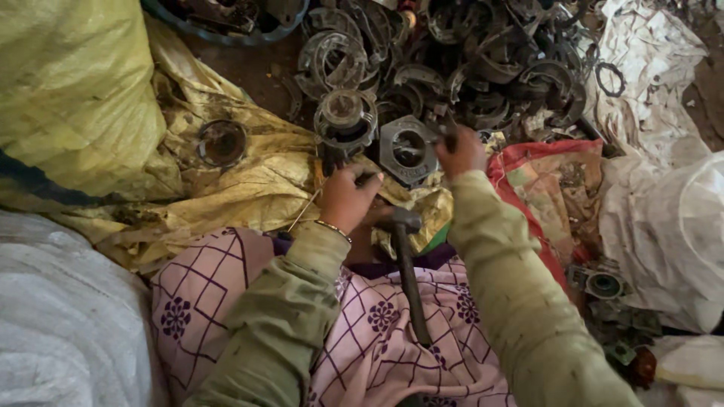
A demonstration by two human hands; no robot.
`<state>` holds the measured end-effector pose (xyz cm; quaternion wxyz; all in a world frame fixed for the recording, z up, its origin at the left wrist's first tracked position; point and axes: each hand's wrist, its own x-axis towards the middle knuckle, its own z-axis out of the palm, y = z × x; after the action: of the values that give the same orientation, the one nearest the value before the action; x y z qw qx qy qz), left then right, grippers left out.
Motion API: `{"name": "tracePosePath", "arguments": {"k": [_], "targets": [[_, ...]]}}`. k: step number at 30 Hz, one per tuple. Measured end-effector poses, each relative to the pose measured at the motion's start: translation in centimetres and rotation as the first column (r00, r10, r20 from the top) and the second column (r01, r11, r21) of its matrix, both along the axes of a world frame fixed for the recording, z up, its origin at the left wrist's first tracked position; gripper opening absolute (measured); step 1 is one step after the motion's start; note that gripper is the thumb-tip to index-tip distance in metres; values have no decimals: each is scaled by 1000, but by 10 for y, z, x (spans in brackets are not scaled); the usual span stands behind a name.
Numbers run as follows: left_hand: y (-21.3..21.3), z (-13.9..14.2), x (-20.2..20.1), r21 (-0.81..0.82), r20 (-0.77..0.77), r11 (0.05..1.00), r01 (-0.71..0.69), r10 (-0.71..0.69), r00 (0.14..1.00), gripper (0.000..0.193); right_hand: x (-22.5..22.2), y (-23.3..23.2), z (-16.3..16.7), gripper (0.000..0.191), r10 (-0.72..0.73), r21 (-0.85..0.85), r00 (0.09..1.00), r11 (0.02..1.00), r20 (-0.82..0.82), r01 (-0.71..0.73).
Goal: The person sits on the floor and uses a hammer to strike and separate small metal components from larger assemblies. They repeatedly pick up parts, position them, and hammer them to break them apart, then set the separated pieces aside.
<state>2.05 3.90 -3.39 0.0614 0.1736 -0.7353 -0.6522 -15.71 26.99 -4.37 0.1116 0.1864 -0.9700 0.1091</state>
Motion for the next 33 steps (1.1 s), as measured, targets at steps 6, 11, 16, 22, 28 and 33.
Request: {"name": "tracePosePath", "arguments": {"k": [6, 11, 16, 22, 28, 33], "targets": [[-1, -1, 1, -15, 96, 999, 51, -49, 994, 36, 49, 144, 18, 33, -266, 25, 964, 964, 0, 266], [8, -12, 9, -22, -43, 995, 97, -98, 994, 32, 89, 247, 15, 41, -569, 267, 811, 809, 134, 524], [15, -11, 10, 38, 1, 995, 91, -91, 996, 27, 88, 276, -2, 50, -640, 607, 769, 612, 3, 507], [13, -5, 8, -239, -33, 970, 47, -57, 998, 34, 74, 224, -1, 32, -415, 26, 891, 908, 184, 418], [14, -11, 5, -84, 3, 996, -4, 4, 1000, 35, 56, 63, -13, 24, 154, -204, 988, 968, 29, -145], [9, -16, -1, -46, -69, 999, -16, 13, 998, 31, 14, -26, -10, 26, 159, -154, 974, 979, 161, -134]]}}
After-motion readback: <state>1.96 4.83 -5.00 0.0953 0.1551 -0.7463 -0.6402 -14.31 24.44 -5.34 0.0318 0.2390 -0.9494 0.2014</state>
